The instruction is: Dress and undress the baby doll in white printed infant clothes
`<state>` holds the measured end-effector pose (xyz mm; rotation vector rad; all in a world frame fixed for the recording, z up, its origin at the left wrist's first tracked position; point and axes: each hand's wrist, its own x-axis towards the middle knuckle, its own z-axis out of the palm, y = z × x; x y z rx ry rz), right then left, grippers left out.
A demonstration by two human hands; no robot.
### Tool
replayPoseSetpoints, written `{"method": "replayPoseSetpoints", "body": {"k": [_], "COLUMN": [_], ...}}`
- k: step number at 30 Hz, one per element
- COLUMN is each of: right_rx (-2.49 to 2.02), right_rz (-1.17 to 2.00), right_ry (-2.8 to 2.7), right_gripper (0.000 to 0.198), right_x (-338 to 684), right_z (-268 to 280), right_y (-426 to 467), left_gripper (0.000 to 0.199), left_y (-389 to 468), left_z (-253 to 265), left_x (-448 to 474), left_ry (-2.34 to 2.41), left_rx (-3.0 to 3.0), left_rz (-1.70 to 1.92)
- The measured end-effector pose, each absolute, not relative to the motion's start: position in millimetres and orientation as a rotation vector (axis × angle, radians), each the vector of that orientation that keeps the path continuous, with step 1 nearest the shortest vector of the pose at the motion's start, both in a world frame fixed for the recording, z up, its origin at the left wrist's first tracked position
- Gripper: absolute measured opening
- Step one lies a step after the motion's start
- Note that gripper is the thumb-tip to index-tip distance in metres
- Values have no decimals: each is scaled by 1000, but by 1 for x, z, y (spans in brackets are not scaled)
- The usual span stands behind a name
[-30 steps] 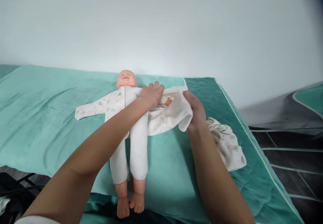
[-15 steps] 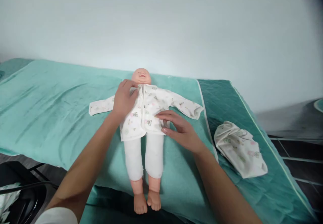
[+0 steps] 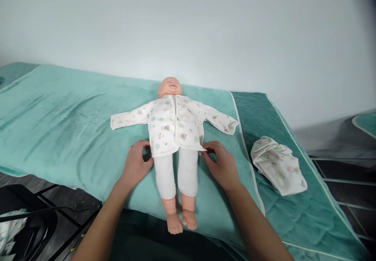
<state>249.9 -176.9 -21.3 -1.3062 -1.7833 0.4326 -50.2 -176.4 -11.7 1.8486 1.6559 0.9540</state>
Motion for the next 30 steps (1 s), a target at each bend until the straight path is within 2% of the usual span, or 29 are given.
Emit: {"method": "replayPoseSetpoints", "body": {"k": [6,12,14,17,21,23,26,30], "right_rx": [-1366,-1361,-1364,-1314,-1170,-1112,-1015,-968], "right_rz": [437,419,455,688,1187,1347,1531,1638], "right_ry": [-1610,-1603,-1592,-1559,-1152,-888,-699,-566], "right_gripper": [12,12,12,12,36,40,33,21], "right_x": [233,241,247,259,272,269,252,222], "right_z": [-25,-32,-32,-32,-29,-26,-19,-15], "right_y": [-185,-193,-197,-201,-186,-167,-130,-90], "left_gripper": [30,6,4,9,16,26,34,32], "left_y": [-182,-194,-203,-212,-198,-178,-139,-95], "left_z": [-11,-22,-24,-25,-20,-13,-3,-1], "left_x": [-36,-37,-43,-52,-56,-52,-39,-21], "left_ry": [1618,1571,1636,1597,1394,1272,991,846], "left_rx": [1771,1575,1533,1514,1263,1003,694,497], "left_rz": [957,1197,1226,1238,1378,1385,1285,1201]}}
